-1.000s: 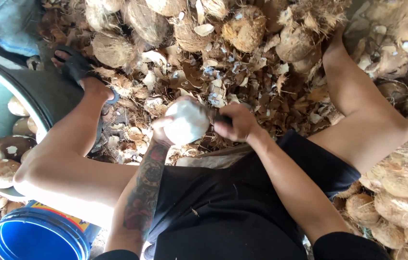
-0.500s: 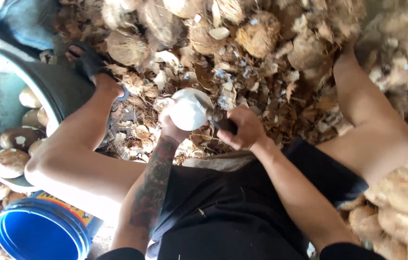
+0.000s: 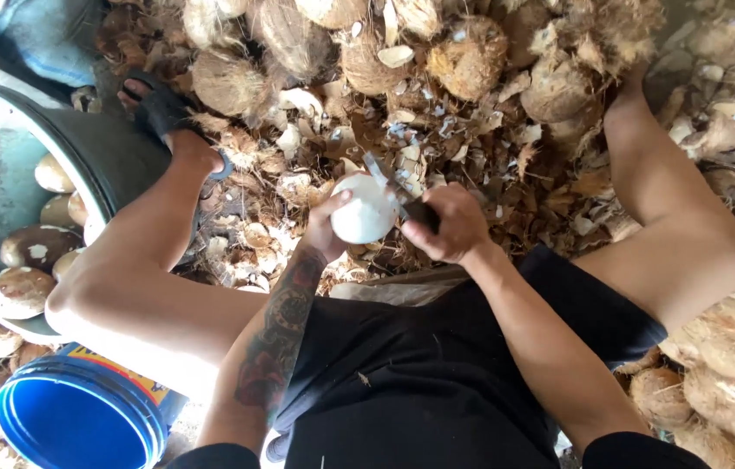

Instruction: The person sits on the ground and uses a machete to peel the husk off a coconut. After finishing one, they place it in a nearby bucket and pick up another coconut to continue the process.

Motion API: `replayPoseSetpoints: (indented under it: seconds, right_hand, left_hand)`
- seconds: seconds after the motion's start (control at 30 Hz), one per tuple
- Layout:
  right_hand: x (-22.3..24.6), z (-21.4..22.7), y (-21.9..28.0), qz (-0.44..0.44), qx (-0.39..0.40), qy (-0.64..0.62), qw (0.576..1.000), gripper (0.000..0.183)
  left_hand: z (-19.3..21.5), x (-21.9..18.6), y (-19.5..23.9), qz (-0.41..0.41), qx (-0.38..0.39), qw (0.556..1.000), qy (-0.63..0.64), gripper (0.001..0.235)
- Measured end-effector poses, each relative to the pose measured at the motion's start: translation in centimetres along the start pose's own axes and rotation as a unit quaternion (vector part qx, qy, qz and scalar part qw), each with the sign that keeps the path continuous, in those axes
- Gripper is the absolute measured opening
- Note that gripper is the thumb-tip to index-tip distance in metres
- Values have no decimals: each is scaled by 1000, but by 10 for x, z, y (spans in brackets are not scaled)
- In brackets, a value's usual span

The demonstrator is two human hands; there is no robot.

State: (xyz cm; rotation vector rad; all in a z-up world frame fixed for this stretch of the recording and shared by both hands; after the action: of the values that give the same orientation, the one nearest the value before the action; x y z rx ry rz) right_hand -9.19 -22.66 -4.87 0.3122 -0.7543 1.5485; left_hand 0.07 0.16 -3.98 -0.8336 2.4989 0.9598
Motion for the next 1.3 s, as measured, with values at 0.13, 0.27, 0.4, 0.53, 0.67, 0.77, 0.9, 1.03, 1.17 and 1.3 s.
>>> replayPoseSetpoints:
  seconds: [0.13,0.27,0.4,0.53,0.67,0.77,0.9,1.03,1.17,1.3]
  right_hand:
    - [27,23,-10,16,45,-2,999,57]
    - [1,22,-7,-162,179,-190,952,60]
    - [4,-5,14,-92,37,-74,992,51]
    - [6,-27,15,80,-55,-25,995,55]
    - [3,-10,4,-93,68,-13,993,55]
    - [3,-10,6,-197,74,-67,975,60]
    - [13,-19,11,28,-48,-33,998,53]
    - [27,-1,-8,-42,54,-63,996,56]
    - [8,-3,-3,-177,62,-51,981,65]
    - [37,12,-6,-40,99,9,994,65]
  left_hand:
    - [-22,-4,0,-10,2,1000,-6,88]
    - [-48,-24,13,-13,10,998,59,81]
    - [-46,-20,13,-34,-23,995,86,66]
    - [-39,-6,4,-39,-35,992,111,60]
    - [-50,-8,11,-21,-37,990,135,59]
    - [-69,-17,26,-20,-36,991,131,60]
    - [-50,-1,3,-23,-60,984,167,48]
    - [-51,-1,12,-27,-76,984,160,52]
    - [-75,-19,23,-19,-84,987,134,64]
    - [-30,9,-5,-3,-87,992,88,64]
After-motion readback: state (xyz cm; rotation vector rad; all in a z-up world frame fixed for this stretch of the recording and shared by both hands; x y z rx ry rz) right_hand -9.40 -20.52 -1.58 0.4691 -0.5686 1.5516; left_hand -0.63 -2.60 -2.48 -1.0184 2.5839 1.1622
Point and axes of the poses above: each hand's wrist, its own y-axis away from the middle knuckle, its own z-axis out of the back of the hand, x = y × z, the point moved 1 cm from there along -y, towards the middle knuckle, and after that the axes turned 11 degrees about y, right-handed, at the moved point
